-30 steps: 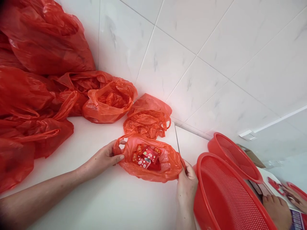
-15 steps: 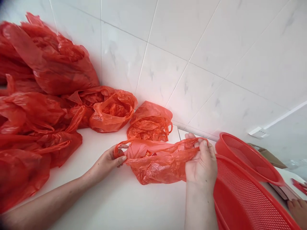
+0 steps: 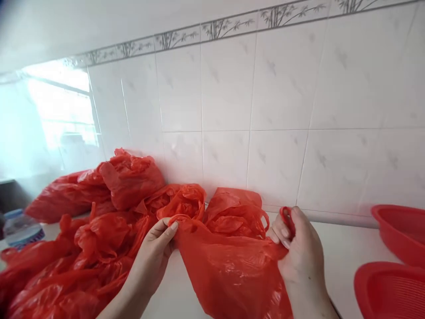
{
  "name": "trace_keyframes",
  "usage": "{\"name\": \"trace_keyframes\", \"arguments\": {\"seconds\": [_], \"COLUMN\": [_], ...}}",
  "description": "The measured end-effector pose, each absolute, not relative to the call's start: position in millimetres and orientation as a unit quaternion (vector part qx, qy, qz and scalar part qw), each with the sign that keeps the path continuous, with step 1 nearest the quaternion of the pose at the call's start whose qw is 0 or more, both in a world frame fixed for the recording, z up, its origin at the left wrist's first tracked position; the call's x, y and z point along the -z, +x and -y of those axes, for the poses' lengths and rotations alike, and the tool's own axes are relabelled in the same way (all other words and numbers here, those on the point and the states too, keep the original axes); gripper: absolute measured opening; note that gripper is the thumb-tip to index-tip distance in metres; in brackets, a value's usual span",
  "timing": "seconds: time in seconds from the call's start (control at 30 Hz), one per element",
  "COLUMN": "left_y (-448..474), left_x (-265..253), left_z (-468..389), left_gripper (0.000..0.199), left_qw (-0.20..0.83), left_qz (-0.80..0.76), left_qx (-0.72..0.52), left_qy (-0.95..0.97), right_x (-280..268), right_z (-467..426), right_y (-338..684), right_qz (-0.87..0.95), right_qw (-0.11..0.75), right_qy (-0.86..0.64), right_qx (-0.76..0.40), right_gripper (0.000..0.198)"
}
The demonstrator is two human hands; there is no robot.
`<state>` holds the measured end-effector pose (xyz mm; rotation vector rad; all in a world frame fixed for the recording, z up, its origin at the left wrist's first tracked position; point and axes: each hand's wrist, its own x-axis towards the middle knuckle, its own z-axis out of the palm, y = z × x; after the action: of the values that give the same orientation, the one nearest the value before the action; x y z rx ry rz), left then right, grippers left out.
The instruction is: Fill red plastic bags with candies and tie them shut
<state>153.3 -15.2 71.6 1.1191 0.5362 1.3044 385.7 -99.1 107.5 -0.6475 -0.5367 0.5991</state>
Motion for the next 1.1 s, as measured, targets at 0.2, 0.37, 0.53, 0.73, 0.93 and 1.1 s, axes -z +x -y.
{"name": "trace_keyframes", "arguments": {"seconds": [0.2,0.37,0.53,0.73,0.93,1.1], "left_y": [171,183,191,185,187,188], "left_x": [-118,-119,-109,-109,-112,-109], "left_z": [29,29,26,28,46,51], "left_gripper": [0.021,0.023,0.028,0.035,0.015,0.017], "left_qw": [0.583,0.574,0.620,0.528,0.565,0.377], "left_qz": [-0.180,-0.219,-0.204,-0.243,-0.156,-0.174], "left_qx": [-0.650,-0.617,-0.538,-0.505,-0.434,-0.456], "left_qy": [0.453,0.492,0.533,0.638,0.684,0.787], "right_x": [-107,-109,-110,-107,-103,-99], "right_z": [114,120,111,121,121,109], "right_y": [422,429,389,344,329,337], "right_qz": [0.253,0.273,0.316,0.417,0.572,0.539], "right_qw": [0.881,0.853,0.800,0.670,0.485,0.492], "right_qy": [-0.362,-0.407,-0.379,-0.466,-0.489,-0.574], "right_qx": [-0.169,-0.181,-0.341,-0.401,-0.445,-0.371], "right_gripper": [0.020,0.032,0.026,0.037,0.040,0.045]}}
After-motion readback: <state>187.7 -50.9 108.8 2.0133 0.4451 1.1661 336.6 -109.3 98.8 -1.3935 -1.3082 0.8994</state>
